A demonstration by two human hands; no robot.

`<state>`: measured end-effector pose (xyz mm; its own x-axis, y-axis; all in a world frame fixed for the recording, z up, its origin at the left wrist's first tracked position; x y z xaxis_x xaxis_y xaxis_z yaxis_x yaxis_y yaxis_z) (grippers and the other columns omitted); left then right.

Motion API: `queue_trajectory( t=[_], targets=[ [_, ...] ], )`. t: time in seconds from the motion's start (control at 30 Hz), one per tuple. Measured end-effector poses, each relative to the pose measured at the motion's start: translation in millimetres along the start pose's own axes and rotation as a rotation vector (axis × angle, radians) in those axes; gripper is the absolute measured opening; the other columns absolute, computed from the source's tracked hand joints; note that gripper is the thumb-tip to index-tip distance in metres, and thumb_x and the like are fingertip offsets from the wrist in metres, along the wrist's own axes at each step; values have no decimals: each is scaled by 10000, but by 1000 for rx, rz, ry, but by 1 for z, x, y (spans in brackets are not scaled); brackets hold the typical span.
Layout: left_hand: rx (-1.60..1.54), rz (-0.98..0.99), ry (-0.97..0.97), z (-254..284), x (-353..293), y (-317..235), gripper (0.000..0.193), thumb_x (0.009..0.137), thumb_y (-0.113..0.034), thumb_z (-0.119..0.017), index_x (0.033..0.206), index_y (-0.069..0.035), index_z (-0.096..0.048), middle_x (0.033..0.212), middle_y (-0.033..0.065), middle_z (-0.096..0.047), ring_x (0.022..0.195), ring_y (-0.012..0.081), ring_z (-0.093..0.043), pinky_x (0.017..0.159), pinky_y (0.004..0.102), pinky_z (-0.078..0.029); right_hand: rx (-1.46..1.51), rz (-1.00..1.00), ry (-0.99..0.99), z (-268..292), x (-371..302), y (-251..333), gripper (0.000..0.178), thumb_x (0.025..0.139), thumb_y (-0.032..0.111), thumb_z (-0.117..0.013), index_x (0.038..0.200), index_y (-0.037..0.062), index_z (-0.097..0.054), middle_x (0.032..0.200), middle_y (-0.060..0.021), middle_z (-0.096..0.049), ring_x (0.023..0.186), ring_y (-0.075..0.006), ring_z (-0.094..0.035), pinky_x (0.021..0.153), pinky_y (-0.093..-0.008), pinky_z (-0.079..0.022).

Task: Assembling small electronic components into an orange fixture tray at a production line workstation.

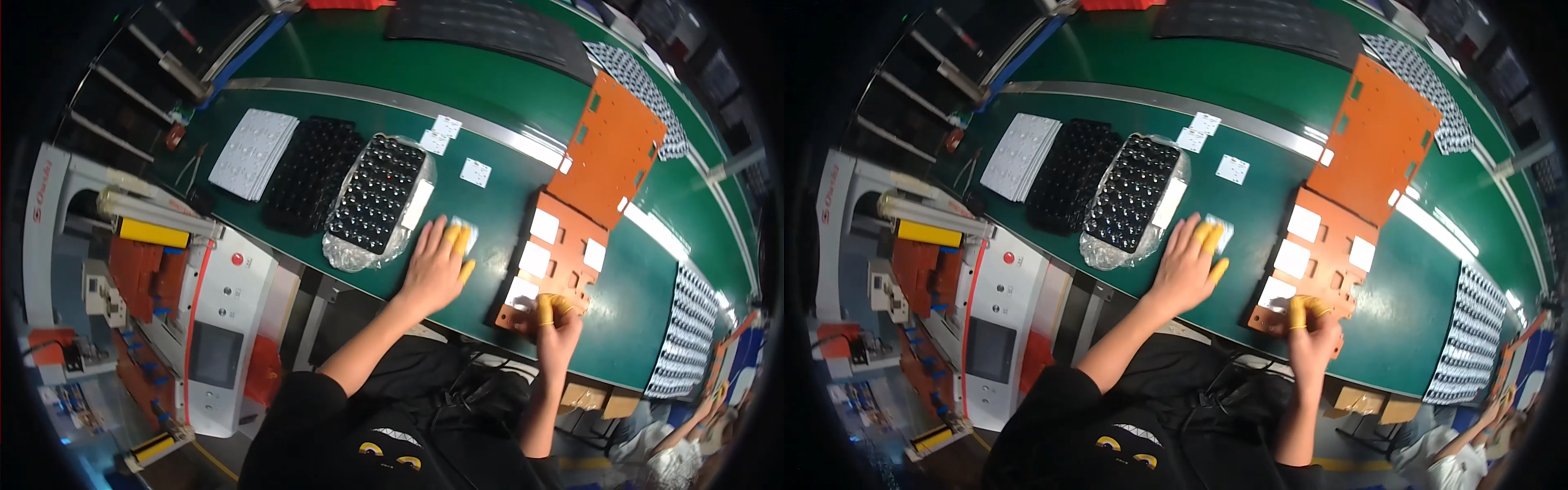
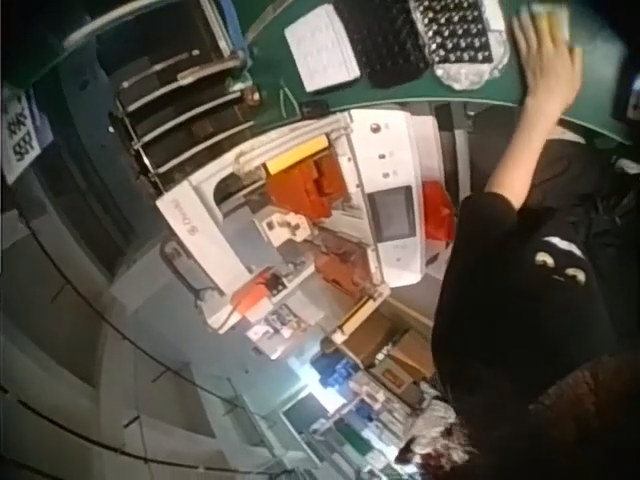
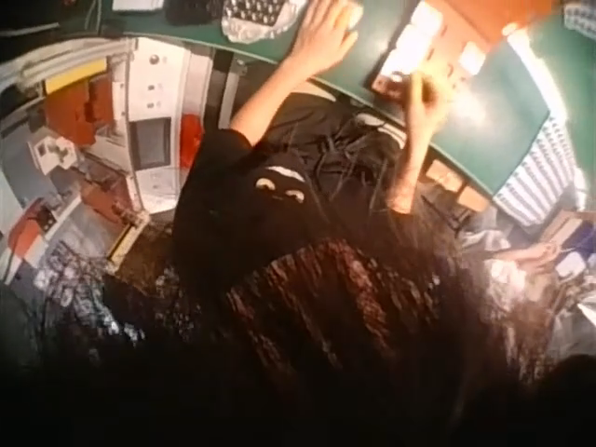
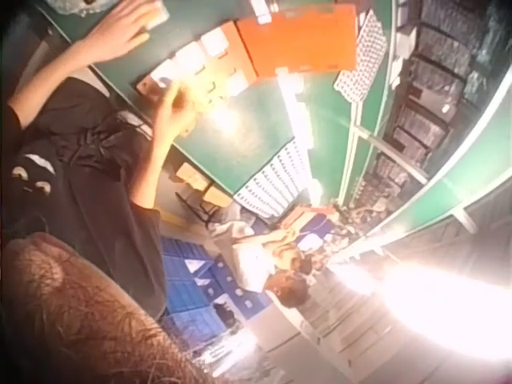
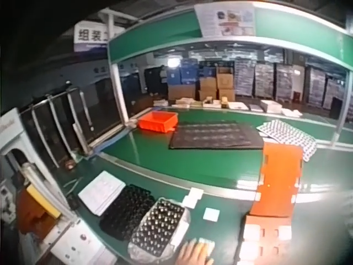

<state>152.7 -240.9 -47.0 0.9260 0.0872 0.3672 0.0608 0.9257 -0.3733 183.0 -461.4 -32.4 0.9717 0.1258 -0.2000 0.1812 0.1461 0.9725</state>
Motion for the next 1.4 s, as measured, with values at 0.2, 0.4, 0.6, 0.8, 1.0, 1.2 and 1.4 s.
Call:
queue_trajectory(
  t=[0.2,0.4,0.6,0.8,1.0,1.2,1.4],
  targets=[
    [-166,-22,-7,20,-46,-7,456,772,-189,-697,1158,18,-569,1159,189,-540,1220,384,-450,1050,499,-361,-461,375,395,-135,13,73,203,847,69,-658,1020,-35,-637,845,-107,-651,710,-152,-604,643,-273,-481],
    [-265,47,-5,22,-48,-7,444,759,-236,-682,1082,59,-610,1161,217,-531,1157,388,-458,1005,505,-360,-671,696,498,-259,60,90,273,839,76,-635,1077,-54,-604,957,-228,-619,788,-351,-655,683,-414,-529],
    [-170,361,15,31,-56,13,598,729,-242,-741,1194,60,-514,1168,193,-462,1087,351,-401,886,479,-337,-936,682,423,-312,91,64,249,916,163,-518,935,-69,-605,933,-254,-620,765,-425,-643,679,-494,-528],
    [-241,328,-25,32,-53,16,433,742,-182,-708,1082,43,-564,1160,208,-498,1112,360,-423,877,484,-354,-1106,773,361,-323,94,62,217,910,124,-489,1011,-57,-553,915,-219,-622,706,-393,-656,612,-476,-547],
    [-317,195,-177,31,-54,15,276,732,-71,-699,978,5,-600,966,114,-610,991,294,-533,857,407,-384,-1163,904,339,-324,81,70,143,844,34,-518,951,-50,-560,932,-191,-580,659,-333,-670,543,-395,-558],
    [-345,231,-246,35,-52,16,235,718,-25,-674,944,-11,-611,899,103,-629,922,287,-571,826,390,-409,-1099,895,323,-321,79,76,150,851,45,-525,970,-45,-543,920,-186,-571,666,-338,-665,544,-400,-556],
    [-345,195,-236,34,-52,13,266,710,-29,-679,966,-13,-606,892,106,-624,913,293,-572,828,398,-415,-1071,856,362,-319,82,69,180,854,64,-540,999,-43,-538,924,-202,-583,702,-360,-660,582,-422,-556]
  ],
)
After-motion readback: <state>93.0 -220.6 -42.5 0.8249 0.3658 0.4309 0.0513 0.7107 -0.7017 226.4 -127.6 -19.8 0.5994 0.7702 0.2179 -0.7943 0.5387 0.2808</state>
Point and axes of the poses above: each hand's wrist, its own x-axis towards the middle knuckle, its own z-axis out of the back of the hand, y = z × x, the point moved 8 cm from there along x, towards the middle knuckle
